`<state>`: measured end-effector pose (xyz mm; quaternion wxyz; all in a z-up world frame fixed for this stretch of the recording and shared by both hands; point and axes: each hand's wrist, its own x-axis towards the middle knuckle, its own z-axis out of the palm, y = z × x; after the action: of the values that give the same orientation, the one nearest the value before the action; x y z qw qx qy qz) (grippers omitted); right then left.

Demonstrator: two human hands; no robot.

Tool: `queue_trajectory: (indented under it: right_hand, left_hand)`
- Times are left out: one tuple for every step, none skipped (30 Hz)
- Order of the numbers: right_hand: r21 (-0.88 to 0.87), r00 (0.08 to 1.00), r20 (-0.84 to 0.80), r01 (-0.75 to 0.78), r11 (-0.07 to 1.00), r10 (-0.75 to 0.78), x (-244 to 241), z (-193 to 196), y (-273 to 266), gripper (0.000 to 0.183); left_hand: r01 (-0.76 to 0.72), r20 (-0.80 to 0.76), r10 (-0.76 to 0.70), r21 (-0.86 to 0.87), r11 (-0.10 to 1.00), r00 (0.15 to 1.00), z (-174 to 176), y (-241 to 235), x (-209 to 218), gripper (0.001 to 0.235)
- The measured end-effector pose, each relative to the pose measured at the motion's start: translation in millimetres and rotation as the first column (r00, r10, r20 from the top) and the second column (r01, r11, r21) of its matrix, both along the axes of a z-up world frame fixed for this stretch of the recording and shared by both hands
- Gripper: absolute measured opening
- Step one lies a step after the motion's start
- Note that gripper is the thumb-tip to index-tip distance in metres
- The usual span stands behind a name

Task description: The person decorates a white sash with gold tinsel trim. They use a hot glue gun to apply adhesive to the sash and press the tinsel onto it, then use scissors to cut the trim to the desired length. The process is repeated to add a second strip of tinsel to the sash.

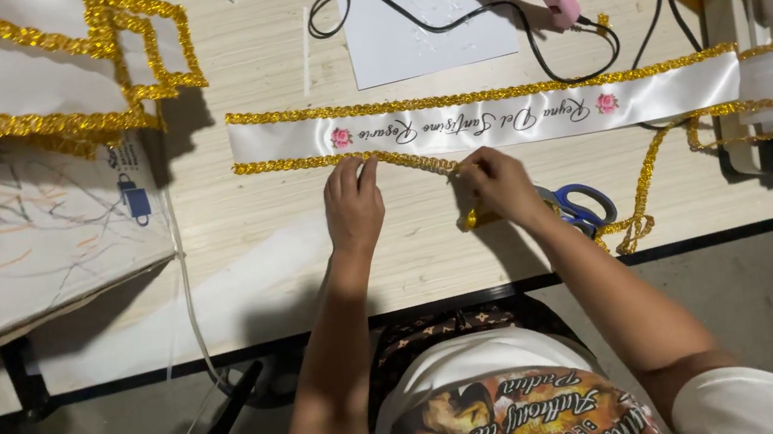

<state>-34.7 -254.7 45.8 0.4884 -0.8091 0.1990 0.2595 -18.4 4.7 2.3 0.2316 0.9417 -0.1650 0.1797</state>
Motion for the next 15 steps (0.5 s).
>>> queue_trajectory:
  right_hand:
    - [-0.002,1.000,-0.001,0.006,1.000,-0.006,-1,-4,-7,0.023]
    - [0.003,0.997,0.071,0.022,1.000,-0.022,-2,-7,-13,0.021]
    - [0.008,0.989,0.143,0.038,0.999,-0.038,-3,-11,-20,0.021]
    - [0.007,0.989,0.142,0.042,0.999,-0.043,-2,-12,-24,0.021]
    - [-0.016,0.987,0.144,0.070,0.997,-0.067,0,-12,-27,0.021]
    - [-0.037,0.985,0.148,0.095,0.995,-0.089,2,-14,-29,0.021]
    - [-0.037,0.985,0.146,0.098,0.994,-0.092,4,-15,-31,0.021]
    - [-0.070,0.978,0.184,0.113,0.991,-0.099,6,-17,-34,0.022]
    - [-0.103,0.970,0.221,0.130,0.986,-0.104,8,-19,-35,0.023]
    - [-0.103,0.970,0.220,0.131,0.986,-0.106,10,-20,-37,0.023]
    - [-0.166,0.969,0.233,0.124,0.978,-0.083,12,-21,-38,0.024]
    - [-0.229,0.968,0.245,0.117,0.966,-0.059,14,-23,-40,0.025]
    - [-0.229,0.968,0.245,0.118,0.966,-0.060,15,-25,-40,0.025]
    - [-0.239,0.961,0.273,0.115,0.964,-0.047,15,-27,-40,0.025]
    - [-0.249,0.953,0.300,0.114,0.962,-0.035,16,-29,-40,0.024]
  left_hand:
    - [0.006,-0.001,-0.006,-0.002,1.000,1.000,0,0,0,0.040]
    - [0.004,0.002,-0.004,0.003,1.000,1.000,1,0,0,0.040]
    - [0.001,0.004,-0.001,0.009,1.000,1.000,1,0,0,0.041]
    - [0.006,0.003,-0.006,0.007,1.000,1.000,1,-1,0,0.041]
    - [0.004,-0.001,-0.004,0.012,1.000,1.000,1,-1,0,0.040]
    - [0.001,-0.004,-0.001,0.018,1.000,1.000,2,0,0,0.040]
    - [0.004,-0.005,-0.004,0.019,1.000,1.000,1,0,0,0.040]
    - [0.004,-0.021,-0.003,0.028,1.000,1.000,0,0,-1,0.039]
    - [0.004,-0.037,-0.002,0.037,0.999,0.999,-1,1,-1,0.037]
    - [0.006,-0.038,-0.004,0.038,0.999,0.999,-1,1,-1,0.037]
    - [0.003,-0.044,-0.001,0.049,0.999,0.999,-1,0,-2,0.036]
    - [-0.001,-0.050,0.004,0.061,0.998,0.999,-1,0,-2,0.035]
    - [0.000,-0.051,0.003,0.061,0.998,0.999,0,-1,-1,0.035]
    - [-0.002,-0.048,0.005,0.059,0.998,0.999,1,-1,-1,0.035]
    - [-0.005,-0.046,0.007,0.058,0.998,0.999,2,-1,-1,0.034]
